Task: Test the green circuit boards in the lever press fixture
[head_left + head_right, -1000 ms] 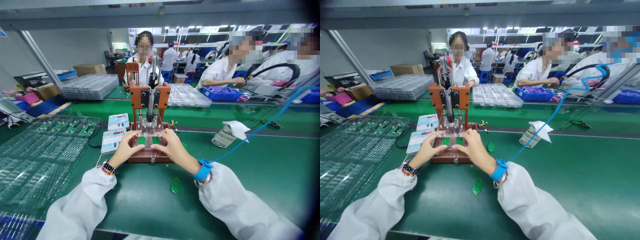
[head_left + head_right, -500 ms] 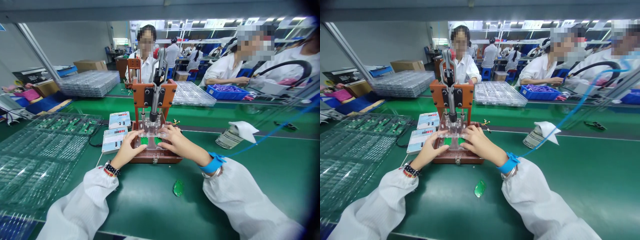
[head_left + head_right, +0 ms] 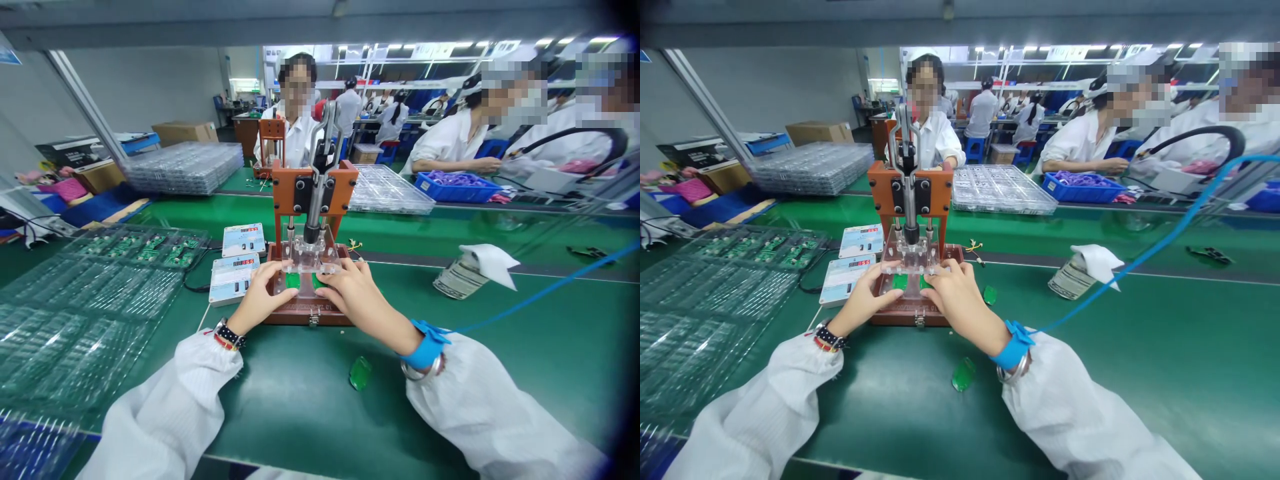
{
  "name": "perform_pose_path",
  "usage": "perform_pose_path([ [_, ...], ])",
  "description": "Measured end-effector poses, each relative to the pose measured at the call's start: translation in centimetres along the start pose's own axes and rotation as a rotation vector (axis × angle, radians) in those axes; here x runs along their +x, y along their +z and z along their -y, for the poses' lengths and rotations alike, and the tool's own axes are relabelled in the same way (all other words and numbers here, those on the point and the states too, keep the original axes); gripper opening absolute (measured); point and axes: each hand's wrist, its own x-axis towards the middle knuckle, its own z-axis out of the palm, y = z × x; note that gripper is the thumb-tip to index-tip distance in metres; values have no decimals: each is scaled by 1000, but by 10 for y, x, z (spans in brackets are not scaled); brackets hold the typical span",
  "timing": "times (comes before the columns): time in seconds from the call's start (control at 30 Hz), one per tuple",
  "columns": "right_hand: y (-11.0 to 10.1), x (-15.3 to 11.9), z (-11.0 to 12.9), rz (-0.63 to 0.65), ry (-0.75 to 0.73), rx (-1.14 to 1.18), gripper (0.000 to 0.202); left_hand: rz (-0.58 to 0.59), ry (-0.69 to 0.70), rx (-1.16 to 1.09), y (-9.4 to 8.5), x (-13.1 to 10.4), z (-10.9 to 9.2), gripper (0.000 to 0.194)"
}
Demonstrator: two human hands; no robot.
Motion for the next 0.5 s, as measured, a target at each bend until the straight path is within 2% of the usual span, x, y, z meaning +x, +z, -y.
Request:
perform_pose_path([
  [0.23,28,-9,0,-236,-26,3,18,-10,-6,5,2,0,6,45],
  [0.3,25,-7,-8,-307,-10,87,21,-1,-13,1,1,-1,7,47],
  [0.33,19,-3,-15,-379,13,153,24,7,-14,-2,1,-2,7,48],
  [0.4,-5,15,-32,-605,72,317,27,27,-9,-3,-1,-2,6,53],
  [0.47,-40,46,-47,-854,109,485,25,45,-3,12,-3,-3,6,58],
  [0.5,-59,65,-53,-917,93,568,22,52,-2,24,-3,-4,6,60],
])
